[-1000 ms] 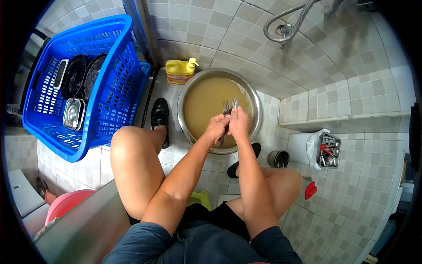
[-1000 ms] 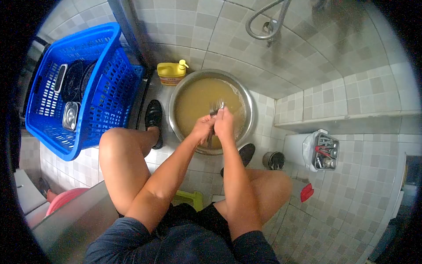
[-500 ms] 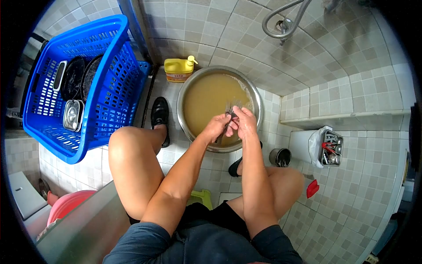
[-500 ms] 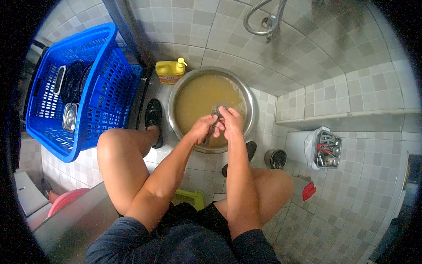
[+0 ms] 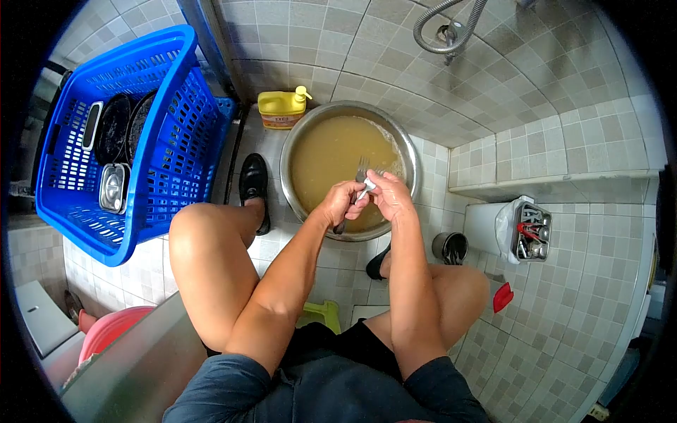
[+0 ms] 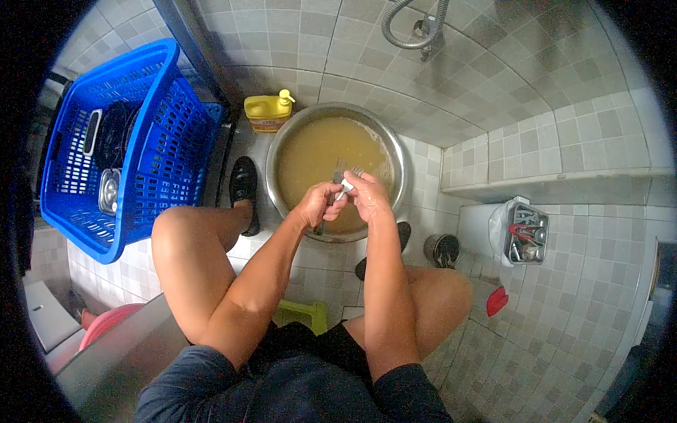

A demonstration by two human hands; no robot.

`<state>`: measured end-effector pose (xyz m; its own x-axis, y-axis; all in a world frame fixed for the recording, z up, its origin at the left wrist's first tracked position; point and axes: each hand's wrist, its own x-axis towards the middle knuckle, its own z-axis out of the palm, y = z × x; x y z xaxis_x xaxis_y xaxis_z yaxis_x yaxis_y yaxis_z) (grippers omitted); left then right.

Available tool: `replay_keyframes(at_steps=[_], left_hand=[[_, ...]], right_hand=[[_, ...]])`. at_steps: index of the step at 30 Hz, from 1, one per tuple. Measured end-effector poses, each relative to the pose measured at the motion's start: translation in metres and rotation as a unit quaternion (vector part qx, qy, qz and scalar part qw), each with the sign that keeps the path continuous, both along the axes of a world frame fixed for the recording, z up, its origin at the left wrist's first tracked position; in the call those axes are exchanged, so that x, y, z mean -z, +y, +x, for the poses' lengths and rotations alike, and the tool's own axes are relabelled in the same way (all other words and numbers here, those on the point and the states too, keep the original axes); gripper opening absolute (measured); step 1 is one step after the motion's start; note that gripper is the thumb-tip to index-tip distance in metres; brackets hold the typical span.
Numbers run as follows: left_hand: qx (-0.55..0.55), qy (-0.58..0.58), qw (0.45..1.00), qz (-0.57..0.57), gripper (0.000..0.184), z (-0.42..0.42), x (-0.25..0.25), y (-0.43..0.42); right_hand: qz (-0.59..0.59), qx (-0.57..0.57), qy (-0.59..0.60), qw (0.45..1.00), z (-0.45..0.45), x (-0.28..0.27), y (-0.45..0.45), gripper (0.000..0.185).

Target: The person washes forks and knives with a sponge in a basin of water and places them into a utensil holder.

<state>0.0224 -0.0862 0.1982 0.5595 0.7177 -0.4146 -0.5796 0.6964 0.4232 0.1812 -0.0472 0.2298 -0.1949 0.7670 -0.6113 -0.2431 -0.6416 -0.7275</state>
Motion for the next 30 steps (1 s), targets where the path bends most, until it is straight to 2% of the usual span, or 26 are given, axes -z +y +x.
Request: replay_keyframes(at_steps=[3, 4, 5, 8, 10, 12, 15, 18, 20, 23, 27, 29, 30], left_hand=[[0.052, -0.043, 0.998, 0.010, 0.031, -0.001, 0.014, 0.003], [0.084, -0.066, 0.994, 0.023, 0.034, -0.001, 0.015, 0.003], [0.085, -0.066, 0.994, 0.022, 0.034, -0.001, 0.016, 0.002], [0.076, -0.072, 0.994, 0.027, 0.036, 0.001, 0.005, 0.001], [0.049, 0.072, 0.989, 0.116, 0.038, 0.006, -0.001, -0.001], [0.037, 0.082, 0.988, 0.123, 0.039, 0.007, 0.000, -0.002], [0.025, 0.101, 0.986, 0.131, 0.042, 0.009, 0.006, -0.003], [-0.027, 0.129, 0.985, 0.113, 0.042, 0.014, 0.009, -0.004], [-0.090, 0.093, 0.990, 0.061, 0.042, 0.014, 0.012, -0.002], [-0.121, 0.105, 0.986, 0.034, 0.040, 0.014, 0.008, -0.002], [-0.065, 0.166, 0.980, 0.086, 0.038, 0.011, 0.011, -0.004], [-0.057, 0.198, 0.973, 0.103, 0.037, 0.015, 0.009, -0.008], [-0.060, 0.216, 0.967, 0.124, 0.039, 0.023, 0.025, -0.006]], right_hand=[[-0.008, 0.014, -0.020, 1.000, 0.001, 0.002, 0.001, 0.024], [0.000, 0.002, 0.025, 1.000, -0.003, -0.008, 0.000, 0.023], [0.009, -0.010, 0.070, 0.997, -0.008, -0.017, -0.001, 0.023], [0.029, -0.043, 0.063, 0.997, -0.002, -0.010, 0.002, 0.022], [0.020, -0.016, 0.038, 0.999, 0.004, -0.007, 0.005, 0.027], [0.014, 0.030, -0.021, 0.999, 0.004, -0.007, 0.006, 0.035], [0.022, 0.056, -0.014, 0.998, 0.001, -0.009, 0.009, 0.030], [0.003, 0.059, -0.025, 0.998, 0.002, -0.005, 0.009, 0.034], [-0.008, 0.066, -0.036, 0.997, 0.001, -0.002, 0.009, 0.035], [-0.016, 0.079, -0.036, 0.996, 0.000, -0.002, 0.011, 0.039], [-0.037, 0.111, -0.034, 0.993, -0.005, 0.001, 0.010, 0.040], [-0.057, 0.108, -0.069, 0.990, -0.006, 0.002, 0.009, 0.040], [-0.056, 0.078, -0.109, 0.989, -0.005, 0.006, 0.011, 0.042]])
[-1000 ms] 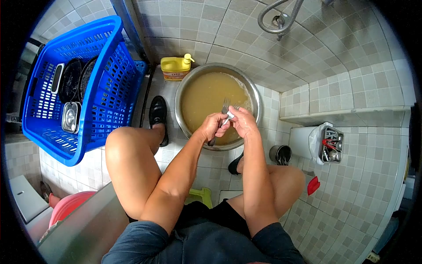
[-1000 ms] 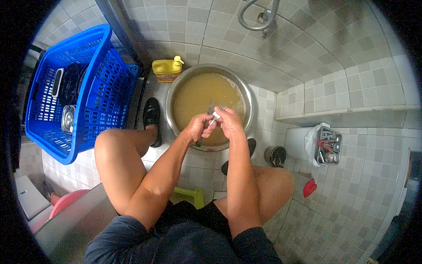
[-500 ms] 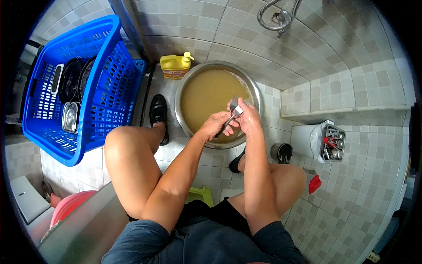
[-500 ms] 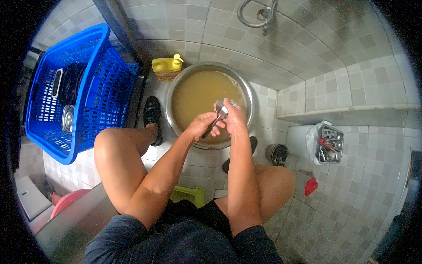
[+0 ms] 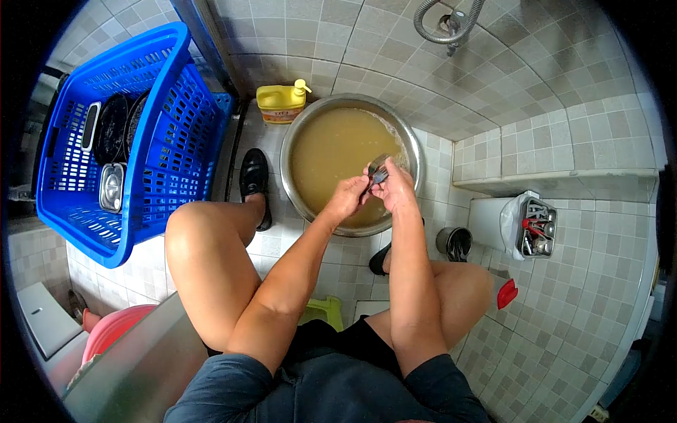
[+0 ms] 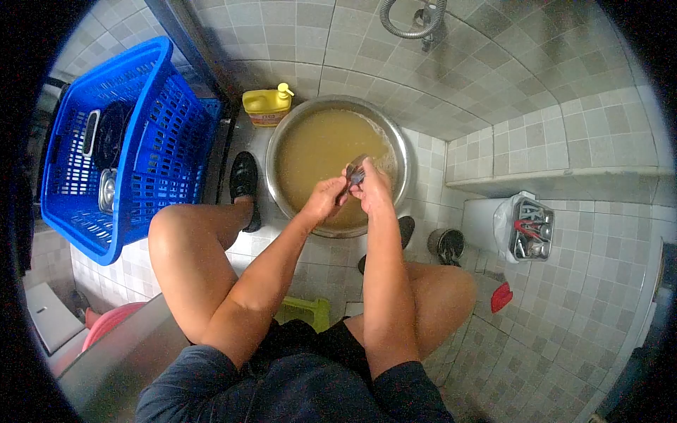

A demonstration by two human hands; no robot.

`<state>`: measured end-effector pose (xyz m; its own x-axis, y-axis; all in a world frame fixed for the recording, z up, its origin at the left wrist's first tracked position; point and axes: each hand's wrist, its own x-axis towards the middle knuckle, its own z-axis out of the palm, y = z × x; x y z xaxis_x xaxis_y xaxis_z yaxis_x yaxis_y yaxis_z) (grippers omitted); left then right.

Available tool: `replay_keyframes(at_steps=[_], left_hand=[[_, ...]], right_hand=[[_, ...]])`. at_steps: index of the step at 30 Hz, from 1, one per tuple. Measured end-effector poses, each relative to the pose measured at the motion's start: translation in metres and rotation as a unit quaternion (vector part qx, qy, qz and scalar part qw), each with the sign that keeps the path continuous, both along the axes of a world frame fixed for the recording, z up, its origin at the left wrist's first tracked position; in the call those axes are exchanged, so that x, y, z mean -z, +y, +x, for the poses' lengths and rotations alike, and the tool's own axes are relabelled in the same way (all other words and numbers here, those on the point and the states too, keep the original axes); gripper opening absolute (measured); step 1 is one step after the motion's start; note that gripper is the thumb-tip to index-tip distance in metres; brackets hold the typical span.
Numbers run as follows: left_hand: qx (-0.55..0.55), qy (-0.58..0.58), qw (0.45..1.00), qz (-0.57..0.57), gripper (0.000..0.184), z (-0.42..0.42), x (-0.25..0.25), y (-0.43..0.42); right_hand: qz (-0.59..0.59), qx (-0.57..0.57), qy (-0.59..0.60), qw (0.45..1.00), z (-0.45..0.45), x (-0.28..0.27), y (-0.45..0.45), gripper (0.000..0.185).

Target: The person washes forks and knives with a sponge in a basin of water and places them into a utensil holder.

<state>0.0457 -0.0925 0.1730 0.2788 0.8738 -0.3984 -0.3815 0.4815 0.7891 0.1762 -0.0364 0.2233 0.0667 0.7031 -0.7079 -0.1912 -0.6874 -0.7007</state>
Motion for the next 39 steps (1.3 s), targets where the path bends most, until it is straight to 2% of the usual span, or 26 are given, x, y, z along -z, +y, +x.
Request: replay_keyframes(at_steps=[1, 3, 4, 5, 7, 8, 10, 11, 13, 14, 17, 21, 23, 27, 30, 34, 36, 39], left_hand=[[0.000, 0.000, 1.000, 0.000, 0.039, 0.004, 0.005, 0.000], [0.000, 0.062, 0.990, 0.124, 0.041, 0.009, 0.011, -0.001], [-0.022, 0.101, 0.979, 0.177, 0.044, 0.013, 0.012, -0.002], [-0.021, 0.102, 0.979, 0.177, 0.044, 0.011, 0.014, -0.002], [0.044, 0.076, 0.994, 0.067, 0.047, 0.003, 0.006, -0.003], [0.044, 0.076, 0.994, 0.067, 0.047, 0.000, 0.002, -0.003], [0.062, -0.060, 0.994, -0.060, 0.049, -0.006, -0.016, -0.003], [0.063, -0.060, 0.994, -0.060, 0.049, -0.011, -0.018, -0.002], [0.136, -0.204, 0.953, -0.177, 0.049, -0.021, -0.014, 0.003], [0.145, -0.234, 0.943, -0.188, 0.048, -0.024, -0.012, 0.003], [0.140, -0.284, 0.930, -0.189, 0.048, -0.025, -0.011, 0.002], [0.128, -0.258, 0.941, -0.177, 0.045, -0.025, -0.021, 0.000], [0.095, -0.170, 0.970, -0.146, 0.040, -0.019, -0.026, -0.002], [0.107, -0.112, 0.987, -0.054, 0.032, -0.017, -0.009, 0.002], [0.109, -0.156, 0.979, -0.079, 0.028, -0.017, -0.005, 0.002], [0.102, -0.150, 0.981, -0.063, 0.026, -0.013, -0.001, 0.004], [0.075, -0.148, 0.983, -0.077, 0.025, -0.012, -0.001, 0.002], [0.091, -0.126, 0.984, -0.084, 0.025, -0.014, 0.001, 0.003]], right_hand=[[0.000, 0.000, 0.000, 1.000, 0.000, 0.001, 0.000, 0.042], [0.004, -0.022, 0.027, 0.999, 0.000, 0.003, -0.001, 0.044], [0.010, -0.047, 0.036, 0.998, 0.002, 0.003, -0.002, 0.051], [0.009, -0.047, 0.037, 0.998, 0.002, 0.005, -0.003, 0.051], [0.026, -0.025, 0.131, 0.991, -0.002, 0.002, -0.003, 0.058], [0.026, -0.026, 0.131, 0.991, -0.002, 0.000, -0.003, 0.058], [0.025, -0.044, 0.138, 0.989, 0.000, -0.006, -0.003, 0.051], [0.024, -0.044, 0.138, 0.989, 0.002, -0.006, -0.004, 0.051], [0.072, -0.102, 0.149, 0.981, 0.005, -0.005, -0.004, 0.044], [0.072, -0.098, 0.155, 0.980, 0.008, -0.005, -0.005, 0.036], [0.087, -0.102, 0.160, 0.978, 0.011, -0.001, -0.006, 0.030], [0.117, -0.073, 0.108, 0.985, 0.008, 0.008, -0.007, 0.024], [0.127, -0.073, 0.012, 0.989, 0.010, 0.017, -0.004, 0.021], [0.151, -0.035, -0.097, 0.983, 0.003, 0.018, -0.005, 0.024], [0.187, -0.044, -0.132, 0.972, 0.004, 0.025, -0.001, 0.023], [0.164, -0.043, -0.142, 0.975, 0.003, 0.017, -0.002, 0.022], [0.101, -0.055, -0.004, 0.993, 0.004, 0.009, -0.005, 0.022], [0.110, -0.085, 0.011, 0.990, -0.001, 0.011, -0.008, 0.025]])
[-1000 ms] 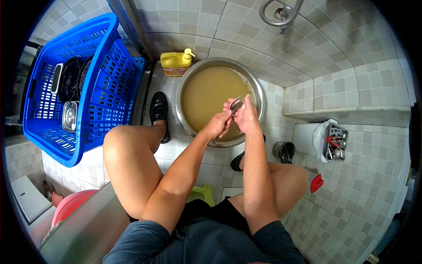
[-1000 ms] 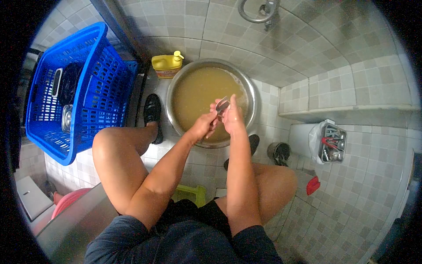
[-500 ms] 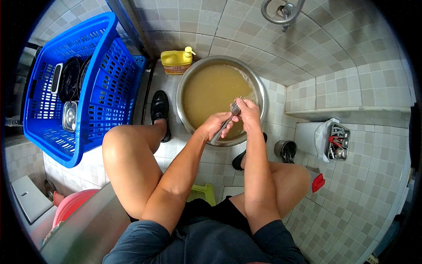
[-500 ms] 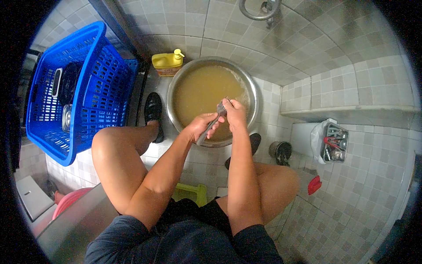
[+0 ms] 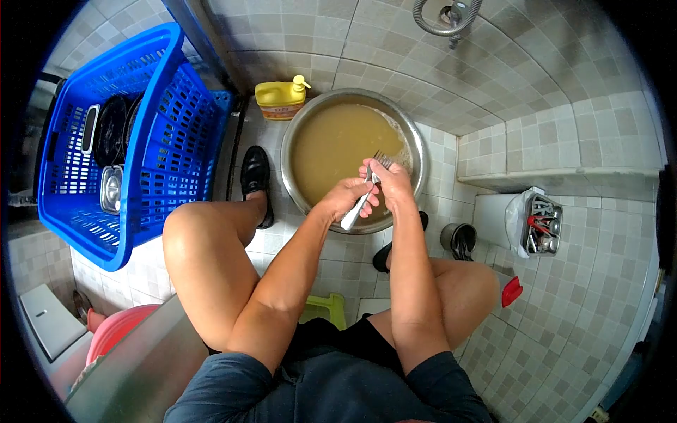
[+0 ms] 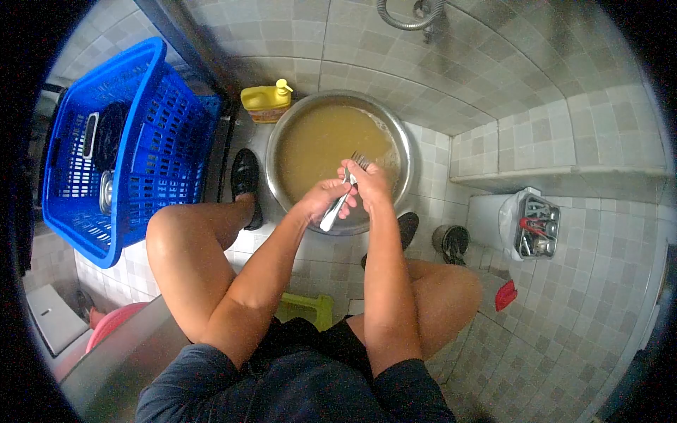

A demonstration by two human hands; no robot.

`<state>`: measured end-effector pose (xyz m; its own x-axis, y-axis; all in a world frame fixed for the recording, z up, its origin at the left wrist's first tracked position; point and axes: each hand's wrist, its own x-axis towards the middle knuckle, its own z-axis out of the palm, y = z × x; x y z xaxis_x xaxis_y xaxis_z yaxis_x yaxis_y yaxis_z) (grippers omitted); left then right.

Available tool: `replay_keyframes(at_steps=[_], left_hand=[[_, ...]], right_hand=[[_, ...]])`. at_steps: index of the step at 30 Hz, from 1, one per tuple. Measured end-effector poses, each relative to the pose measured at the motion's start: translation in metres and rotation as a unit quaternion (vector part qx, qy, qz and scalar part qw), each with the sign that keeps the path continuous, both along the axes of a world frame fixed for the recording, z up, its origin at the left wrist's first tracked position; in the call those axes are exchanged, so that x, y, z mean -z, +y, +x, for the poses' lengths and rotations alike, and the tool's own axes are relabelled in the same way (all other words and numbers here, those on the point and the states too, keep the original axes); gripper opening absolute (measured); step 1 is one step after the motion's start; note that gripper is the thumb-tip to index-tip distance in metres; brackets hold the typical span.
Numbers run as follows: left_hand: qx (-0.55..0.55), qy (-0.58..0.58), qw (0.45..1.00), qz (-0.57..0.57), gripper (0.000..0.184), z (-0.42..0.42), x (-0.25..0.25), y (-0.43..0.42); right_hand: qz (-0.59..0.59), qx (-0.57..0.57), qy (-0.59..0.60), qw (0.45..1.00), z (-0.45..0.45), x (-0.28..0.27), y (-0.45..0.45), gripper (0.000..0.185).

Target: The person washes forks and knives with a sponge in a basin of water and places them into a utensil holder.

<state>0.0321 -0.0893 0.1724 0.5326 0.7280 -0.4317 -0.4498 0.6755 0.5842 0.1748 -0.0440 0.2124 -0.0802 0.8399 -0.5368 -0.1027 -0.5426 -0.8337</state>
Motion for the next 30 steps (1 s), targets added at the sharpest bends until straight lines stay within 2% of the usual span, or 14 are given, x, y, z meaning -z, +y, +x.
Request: replay_keyframes(at_steps=[5, 7, 11, 13, 16, 18, 20, 22, 24, 25, 26, 28, 29, 30], left_hand=[[-0.009, -0.034, 0.999, 0.010, 0.019, -0.005, -0.001, 0.003], [0.004, -0.016, 1.000, 0.018, 0.018, -0.008, -0.009, 0.004], [-0.012, -0.007, 1.000, 0.006, 0.018, -0.006, -0.013, 0.001], [-0.028, -0.025, 0.999, -0.004, 0.016, -0.007, -0.007, 0.001], [-0.101, -0.068, 0.992, -0.006, 0.015, -0.011, 0.002, 0.004], [-0.119, -0.053, 0.991, -0.007, 0.014, -0.014, 0.006, 0.008], [-0.188, -0.058, 0.980, -0.038, 0.014, -0.011, 0.009, 0.011], [-0.210, -0.061, 0.975, -0.037, 0.015, -0.010, 0.021, 0.014], [-0.232, -0.065, 0.970, -0.036, 0.015, -0.009, 0.024, 0.015], [-0.257, -0.061, 0.964, -0.035, 0.016, -0.008, 0.022, 0.015], [-0.282, -0.057, 0.957, -0.034, 0.016, -0.007, 0.019, 0.015], [-0.284, -0.071, 0.954, -0.063, 0.016, -0.006, 0.013, 0.014], [-0.270, -0.066, 0.959, -0.053, 0.016, -0.006, 0.010, 0.014], [-0.256, -0.060, 0.964, -0.044, 0.016, -0.006, 0.009, 0.014]], right_hand=[[0.032, -0.024, 0.002, 0.999, 0.002, -0.005, 0.001, 0.027], [0.030, -0.026, 0.058, 0.998, 0.000, -0.018, 0.001, 0.029], [0.027, -0.043, 0.079, 0.996, 0.007, -0.017, 0.003, 0.031], [0.017, -0.099, 0.063, 0.993, 0.014, -0.006, 0.006, 0.035], [-0.022, -0.034, -0.001, 0.999, 0.011, 0.000, 0.003, 0.035], [-0.041, -0.061, 0.005, 0.997, 0.013, -0.005, -0.001, 0.037], [-0.116, -0.091, 0.010, 0.989, 0.007, -0.008, -0.004, 0.039], [-0.099, -0.128, 0.004, 0.987, -0.001, -0.015, -0.006, 0.041], [-0.084, -0.137, -0.108, 0.981, -0.013, -0.015, -0.011, 0.038], [-0.091, -0.128, -0.124, 0.980, -0.018, -0.012, -0.013, 0.034], [-0.092, -0.129, -0.125, 0.980, -0.020, -0.009, -0.013, 0.034], [-0.080, -0.217, -0.139, 0.963, -0.022, -0.005, -0.013, 0.030], [-0.064, -0.222, -0.084, 0.969, -0.024, -0.002, -0.016, 0.024], [-0.064, -0.223, -0.085, 0.969, -0.024, 0.004, -0.018, 0.024]])
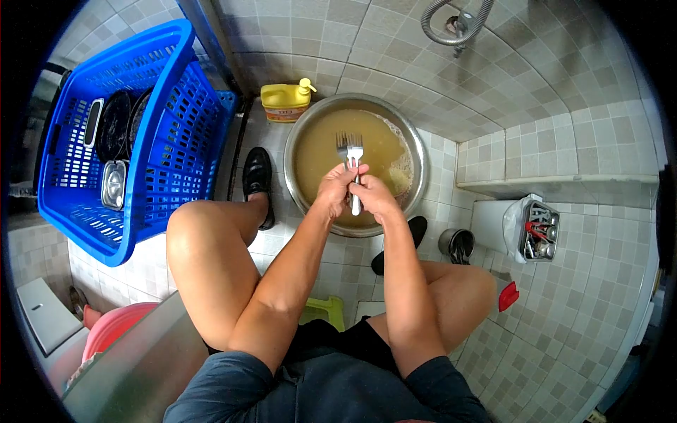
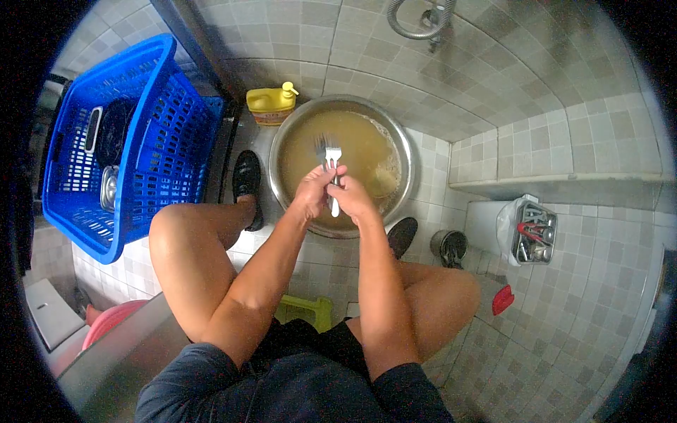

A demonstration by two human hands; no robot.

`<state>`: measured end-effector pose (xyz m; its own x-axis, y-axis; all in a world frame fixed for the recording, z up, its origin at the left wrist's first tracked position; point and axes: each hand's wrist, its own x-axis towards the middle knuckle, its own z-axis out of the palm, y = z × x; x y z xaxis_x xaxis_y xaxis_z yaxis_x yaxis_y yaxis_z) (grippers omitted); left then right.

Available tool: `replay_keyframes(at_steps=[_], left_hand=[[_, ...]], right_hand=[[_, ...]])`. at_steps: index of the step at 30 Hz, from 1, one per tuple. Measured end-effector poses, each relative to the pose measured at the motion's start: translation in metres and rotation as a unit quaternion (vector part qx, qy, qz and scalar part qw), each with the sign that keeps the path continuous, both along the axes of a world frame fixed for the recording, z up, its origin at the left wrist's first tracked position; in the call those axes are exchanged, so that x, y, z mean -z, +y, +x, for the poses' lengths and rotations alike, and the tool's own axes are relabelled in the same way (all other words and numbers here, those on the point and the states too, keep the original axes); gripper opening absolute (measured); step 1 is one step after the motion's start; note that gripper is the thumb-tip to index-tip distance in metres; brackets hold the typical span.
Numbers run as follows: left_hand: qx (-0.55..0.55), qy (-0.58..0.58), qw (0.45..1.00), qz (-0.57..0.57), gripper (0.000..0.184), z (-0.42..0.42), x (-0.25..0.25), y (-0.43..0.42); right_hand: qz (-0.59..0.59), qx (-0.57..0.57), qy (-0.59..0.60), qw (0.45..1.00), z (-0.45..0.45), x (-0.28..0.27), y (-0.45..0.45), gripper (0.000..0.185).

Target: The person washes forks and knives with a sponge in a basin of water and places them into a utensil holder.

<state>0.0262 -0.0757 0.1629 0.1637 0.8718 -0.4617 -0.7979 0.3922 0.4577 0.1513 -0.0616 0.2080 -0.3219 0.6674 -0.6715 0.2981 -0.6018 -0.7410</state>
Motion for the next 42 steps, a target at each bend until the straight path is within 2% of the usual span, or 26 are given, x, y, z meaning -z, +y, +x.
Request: replay_keyframes(at_steps=[2, 4, 6, 10, 12, 14, 15, 16, 17, 20, 21, 22, 24, 25, 27, 30, 31, 32, 34, 35, 37, 38, 39, 40, 41, 42], left_hand=[[-0.004, 0.013, 1.000, -0.008, 0.016, 0.000, -0.010, -0.002], [0.069, 0.021, 0.997, 0.022, 0.017, -0.006, -0.016, -0.003], [0.082, -0.007, 0.996, 0.017, 0.019, -0.008, -0.022, -0.005], [0.152, 0.015, 0.988, 0.036, 0.023, -0.017, -0.028, -0.002], [0.192, 0.022, 0.980, 0.056, 0.025, -0.017, -0.023, -0.002], [0.090, 0.075, 0.993, 0.013, 0.045, -0.009, 0.000, -0.002], [0.071, 0.070, 0.994, -0.034, 0.067, -0.010, 0.003, -0.001], [0.069, 0.067, 0.994, -0.048, 0.079, -0.017, 0.006, -0.002], [0.040, 0.059, 0.994, -0.088, 0.078, -0.021, 0.009, -0.002], [-0.008, 0.063, 0.988, -0.142, 0.079, -0.024, 0.016, -0.004], [-0.024, 0.077, 0.984, -0.158, 0.081, -0.024, 0.017, -0.005], [-0.025, 0.077, 0.984, -0.156, 0.081, -0.024, 0.018, -0.005], [-0.027, 0.093, 0.979, -0.181, 0.076, -0.023, 0.024, -0.011], [-0.031, 0.092, 0.978, -0.183, 0.076, -0.023, 0.026, -0.013], [-0.019, 0.107, 0.975, -0.194, 0.071, -0.024, 0.029, -0.015], [-0.039, 0.096, 0.971, -0.215, 0.066, -0.017, 0.040, -0.017], [-0.043, 0.092, 0.971, -0.215, 0.066, -0.016, 0.045, -0.018], [-0.035, 0.100, 0.971, -0.215, 0.064, -0.014, 0.049, -0.021], [-0.023, 0.111, 0.970, -0.214, 0.062, -0.013, 0.055, -0.025], [-0.007, 0.117, 0.969, -0.220, 0.061, -0.012, 0.057, -0.025], [0.007, 0.116, 0.967, -0.229, 0.061, -0.004, 0.061, -0.027], [0.002, 0.135, 0.958, -0.252, 0.049, 0.000, 0.062, -0.025], [-0.002, 0.157, 0.948, -0.276, 0.038, 0.003, 0.064, -0.025], [0.004, 0.163, 0.947, -0.276, 0.038, 0.005, 0.074, -0.029], [0.065, 0.235, 0.951, -0.191, 0.041, 0.006, 0.083, -0.032], [0.121, 0.301, 0.941, -0.100, 0.044, 0.006, 0.089, -0.030]], right_hand=[[0.055, 0.008, 0.023, 0.998, 0.002, 0.018, -0.003, 0.020], [0.035, 0.030, 0.015, 0.999, 0.001, 0.010, -0.004, 0.019], [-0.036, 0.044, 0.068, 0.996, 0.005, 0.002, -0.003, 0.018], [-0.059, 0.054, 0.147, 0.986, 0.010, -0.003, -0.005, 0.020], [-0.083, 0.034, 0.117, 0.989, 0.017, -0.006, -0.002, 0.021], [-0.044, 0.026, -0.066, 0.997, 0.014, -0.018, 0.008, 0.026], [0.002, 0.064, -0.023, 0.998, 0.015, -0.016, 0.010, 0.026], [0.047, 0.103, 0.019, 0.993, 0.017, -0.014, 0.011, 0.026], [0.046, 0.103, 0.017, 0.994, 0.020, -0.012, 0.012, 0.026], [0.075, 0.028, -0.179, 0.981, 0.030, 0.008, 0.018, 0.030], [0.133, -0.120, -0.333, 0.926, 0.033, 0.004, 0.024, 0.032], [0.134, -0.119, -0.333, 0.926, 0.032, 0.004, 0.025, 0.032], [0.302, -0.099, -0.419, 0.850, 0.023, -0.008, 0.018, 0.027], [0.302, -0.103, -0.418, 0.850, 0.016, -0.018, 0.020, 0.027], [0.253, -0.327, -0.548, 0.728, 0.004, -0.039, 0.031, 0.022], [0.300, -0.312, -0.584, 0.687, -0.001, -0.075, 0.046, 0.020], [0.417, -0.265, -0.599, 0.630, 0.004, -0.070, 0.046, 0.019], [0.420, -0.268, -0.598, 0.628, 0.007, -0.072, 0.046, 0.019], [0.431, -0.476, -0.620, 0.451, 0.012, -0.083, 0.045, 0.017], [0.430, -0.473, -0.623, 0.451, 0.015, -0.089, 0.049, 0.017], [0.496, -0.283, -0.622, 0.536, 0.025, -0.100, 0.055, 0.016], [0.499, -0.286, -0.621, 0.532, 0.033, -0.099, 0.059, 0.016], [0.498, -0.369, -0.623, 0.478, 0.042, -0.092, 0.061, 0.014], [0.487, -0.442, -0.621, 0.427, 0.050, -0.090, 0.059, 0.013], [0.483, -0.434, -0.625, 0.434, 0.059, -0.089, 0.057, 0.013], [0.454, -0.345, -0.636, 0.521, 0.064, -0.090, 0.060, 0.013]])
